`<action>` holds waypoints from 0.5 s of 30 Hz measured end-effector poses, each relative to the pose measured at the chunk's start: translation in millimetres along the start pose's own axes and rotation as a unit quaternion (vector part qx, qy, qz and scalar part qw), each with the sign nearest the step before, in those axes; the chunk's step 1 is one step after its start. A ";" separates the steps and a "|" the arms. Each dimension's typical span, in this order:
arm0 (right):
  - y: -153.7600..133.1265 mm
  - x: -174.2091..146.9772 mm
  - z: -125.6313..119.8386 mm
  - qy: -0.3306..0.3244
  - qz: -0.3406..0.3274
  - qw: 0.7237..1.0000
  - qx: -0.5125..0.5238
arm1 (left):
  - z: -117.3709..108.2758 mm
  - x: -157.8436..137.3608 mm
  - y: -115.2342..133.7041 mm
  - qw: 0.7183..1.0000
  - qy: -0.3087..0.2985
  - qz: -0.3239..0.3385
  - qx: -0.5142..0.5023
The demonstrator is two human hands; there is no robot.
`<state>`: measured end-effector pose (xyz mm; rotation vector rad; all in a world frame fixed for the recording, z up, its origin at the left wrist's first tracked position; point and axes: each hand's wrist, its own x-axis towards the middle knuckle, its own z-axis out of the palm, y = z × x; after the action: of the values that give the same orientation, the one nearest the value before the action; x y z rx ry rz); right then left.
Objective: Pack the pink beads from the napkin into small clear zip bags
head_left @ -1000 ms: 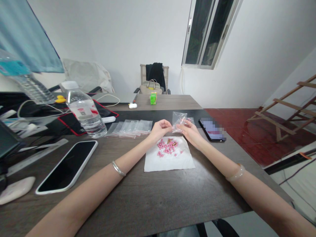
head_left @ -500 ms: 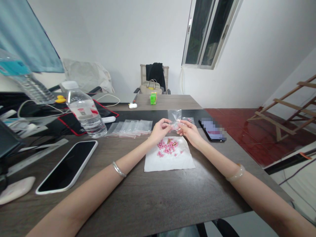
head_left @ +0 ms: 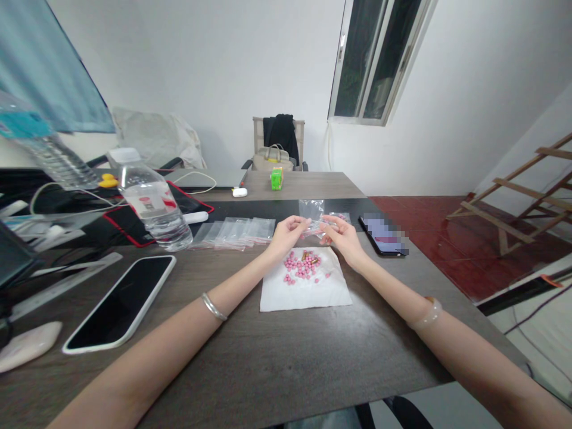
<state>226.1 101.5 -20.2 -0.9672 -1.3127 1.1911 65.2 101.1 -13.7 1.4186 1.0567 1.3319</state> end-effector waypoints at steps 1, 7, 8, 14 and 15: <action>0.3 0.0 0.3 -0.008 0.001 1.000 -0.004 | 0.0 -0.5 1.1 1.000 0.000 -0.002 0.000; 2.3 0.2 0.3 -0.041 0.005 0.999 -0.027 | -2.9 -0.8 1.7 1.000 0.013 0.002 -0.004; 2.3 0.0 0.2 -0.047 0.008 0.998 -0.036 | -3.7 -0.1 0.7 1.000 0.016 0.005 -0.006; 2.1 -2.8 2.8 -0.085 0.024 0.991 -0.102 | -7.5 4.2 -6.1 0.999 0.038 0.031 -0.014; 2.2 -3.1 3.3 -0.084 0.023 0.991 -0.104 | -7.7 4.4 -6.6 0.998 0.046 0.037 -0.015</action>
<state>222.9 98.5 -22.7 -1.0687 -1.5804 1.2089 57.8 107.3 -18.9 1.3973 1.0489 1.4722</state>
